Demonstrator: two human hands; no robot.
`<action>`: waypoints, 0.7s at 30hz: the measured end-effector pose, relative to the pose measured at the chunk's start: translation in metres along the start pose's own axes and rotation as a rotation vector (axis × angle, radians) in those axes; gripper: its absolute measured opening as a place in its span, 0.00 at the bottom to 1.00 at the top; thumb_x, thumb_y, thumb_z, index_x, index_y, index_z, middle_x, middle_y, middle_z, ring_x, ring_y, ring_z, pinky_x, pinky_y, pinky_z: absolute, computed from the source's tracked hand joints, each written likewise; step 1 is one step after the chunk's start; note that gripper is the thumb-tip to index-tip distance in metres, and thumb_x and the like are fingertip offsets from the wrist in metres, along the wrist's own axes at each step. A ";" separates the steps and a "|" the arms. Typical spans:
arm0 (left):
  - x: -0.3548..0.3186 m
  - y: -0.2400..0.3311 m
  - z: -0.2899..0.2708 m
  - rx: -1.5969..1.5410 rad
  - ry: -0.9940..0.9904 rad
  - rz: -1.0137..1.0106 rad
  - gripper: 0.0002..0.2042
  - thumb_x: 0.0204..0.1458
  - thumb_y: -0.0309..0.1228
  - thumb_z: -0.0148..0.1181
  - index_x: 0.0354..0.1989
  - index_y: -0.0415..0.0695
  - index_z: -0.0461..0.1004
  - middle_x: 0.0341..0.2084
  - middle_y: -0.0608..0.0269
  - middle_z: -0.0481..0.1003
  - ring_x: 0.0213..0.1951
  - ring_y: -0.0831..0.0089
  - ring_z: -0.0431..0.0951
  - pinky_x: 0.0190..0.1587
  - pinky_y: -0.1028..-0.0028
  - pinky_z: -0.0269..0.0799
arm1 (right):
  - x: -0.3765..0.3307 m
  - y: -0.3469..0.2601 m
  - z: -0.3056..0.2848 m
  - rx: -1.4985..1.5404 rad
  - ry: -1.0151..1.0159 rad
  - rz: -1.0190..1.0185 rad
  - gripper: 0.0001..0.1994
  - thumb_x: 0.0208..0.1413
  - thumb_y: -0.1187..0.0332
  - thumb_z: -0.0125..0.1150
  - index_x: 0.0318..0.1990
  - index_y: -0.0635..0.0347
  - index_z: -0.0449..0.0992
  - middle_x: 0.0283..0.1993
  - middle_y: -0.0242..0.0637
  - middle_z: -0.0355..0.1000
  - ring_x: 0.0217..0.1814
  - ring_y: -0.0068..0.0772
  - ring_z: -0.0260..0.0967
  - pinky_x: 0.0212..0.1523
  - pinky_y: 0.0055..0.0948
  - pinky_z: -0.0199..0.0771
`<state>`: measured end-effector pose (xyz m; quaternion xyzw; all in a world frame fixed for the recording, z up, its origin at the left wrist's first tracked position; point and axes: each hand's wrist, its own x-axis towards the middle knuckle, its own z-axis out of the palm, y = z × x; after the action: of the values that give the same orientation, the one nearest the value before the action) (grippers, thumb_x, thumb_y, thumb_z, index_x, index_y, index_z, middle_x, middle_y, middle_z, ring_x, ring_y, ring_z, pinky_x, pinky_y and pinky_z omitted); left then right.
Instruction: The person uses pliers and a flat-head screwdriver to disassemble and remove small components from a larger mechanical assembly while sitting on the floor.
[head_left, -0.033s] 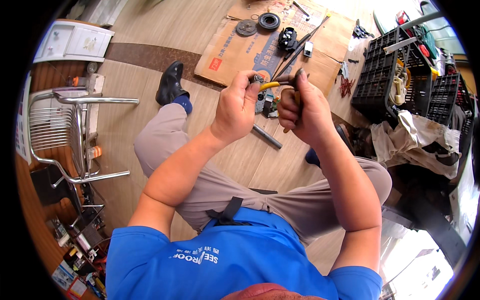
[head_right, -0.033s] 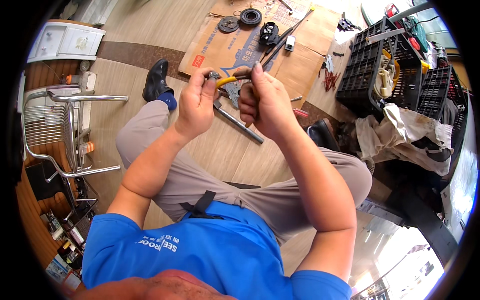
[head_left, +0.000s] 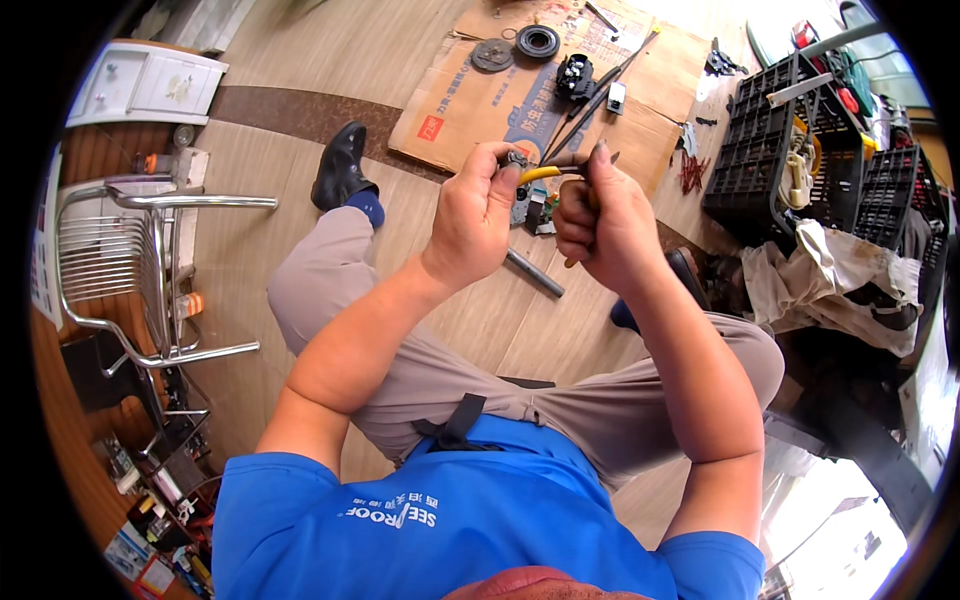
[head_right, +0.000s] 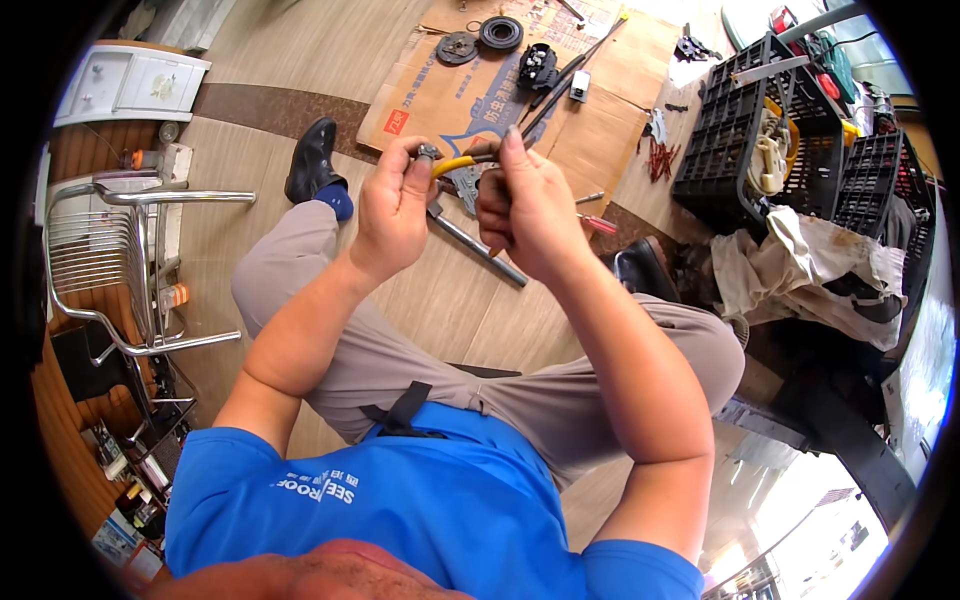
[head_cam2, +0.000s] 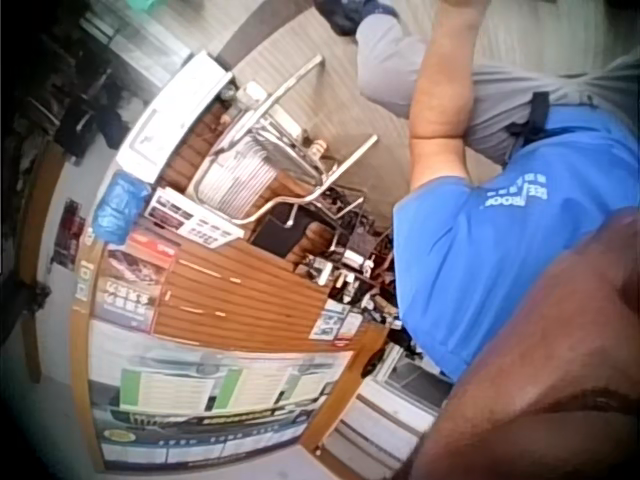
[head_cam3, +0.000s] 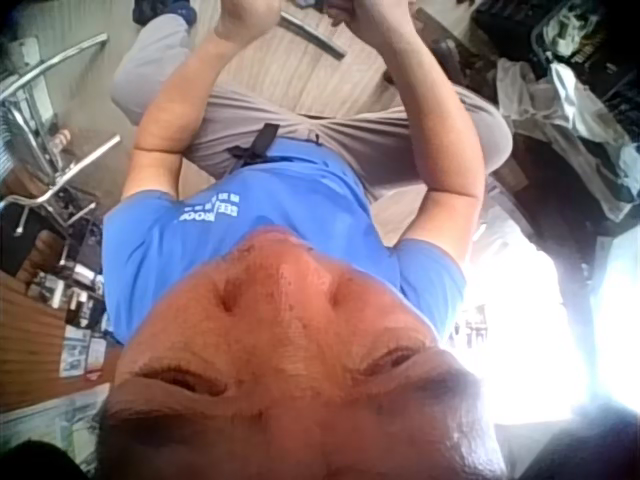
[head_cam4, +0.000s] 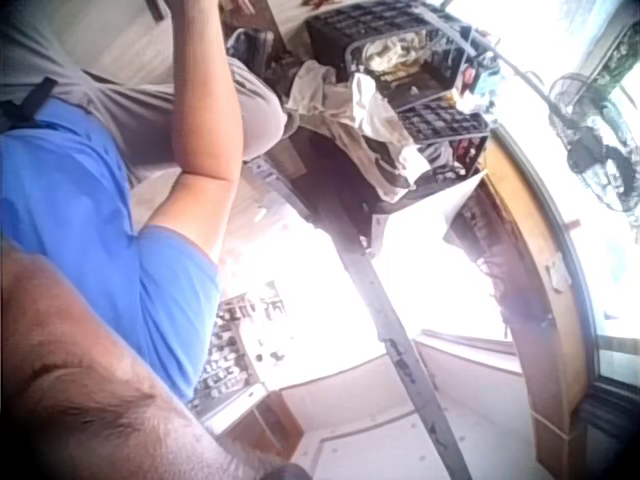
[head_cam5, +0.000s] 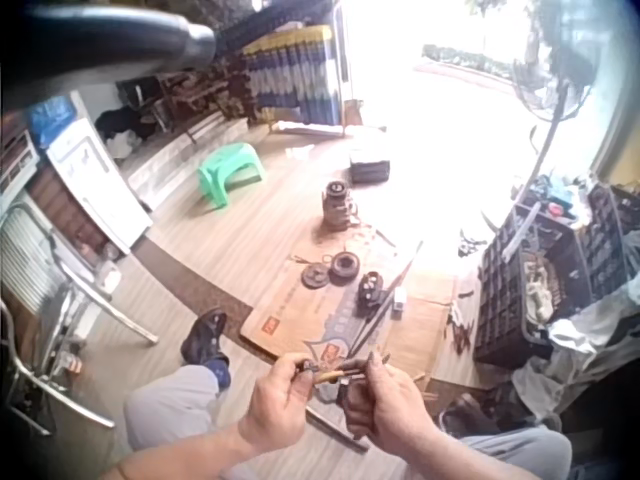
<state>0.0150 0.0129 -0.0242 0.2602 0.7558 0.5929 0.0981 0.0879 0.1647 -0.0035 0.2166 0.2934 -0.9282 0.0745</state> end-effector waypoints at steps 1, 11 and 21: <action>-0.001 0.000 0.001 -0.097 -0.001 -0.023 0.10 0.65 0.33 0.44 0.45 0.39 0.66 0.18 0.73 0.61 0.20 0.86 0.59 0.21 0.83 0.55 | 0.000 0.003 0.000 -0.076 0.014 -0.011 0.20 0.66 0.49 0.41 0.42 0.58 0.68 0.17 0.25 0.50 0.15 0.19 0.45 0.14 0.21 0.48; 0.000 0.020 -0.006 -0.659 -0.129 -0.627 0.10 0.65 0.35 0.44 0.43 0.41 0.66 0.17 0.75 0.58 0.18 0.88 0.55 0.20 0.84 0.51 | -0.002 0.026 0.004 -0.337 0.078 -0.159 0.23 0.66 0.48 0.39 0.48 0.61 0.68 0.17 0.23 0.48 0.14 0.15 0.43 0.13 0.19 0.46; -0.009 0.009 -0.002 -0.046 -0.086 -0.140 0.10 0.64 0.33 0.45 0.45 0.38 0.66 0.25 0.71 0.69 0.24 0.87 0.64 0.25 0.84 0.61 | -0.004 0.035 0.001 -0.442 0.022 -0.176 0.24 0.66 0.48 0.39 0.50 0.62 0.67 0.18 0.21 0.52 0.15 0.13 0.46 0.14 0.17 0.50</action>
<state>0.0239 0.0080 -0.0161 0.2298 0.7534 0.5900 0.1774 0.1007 0.1352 -0.0186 0.1787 0.5081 -0.8418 0.0356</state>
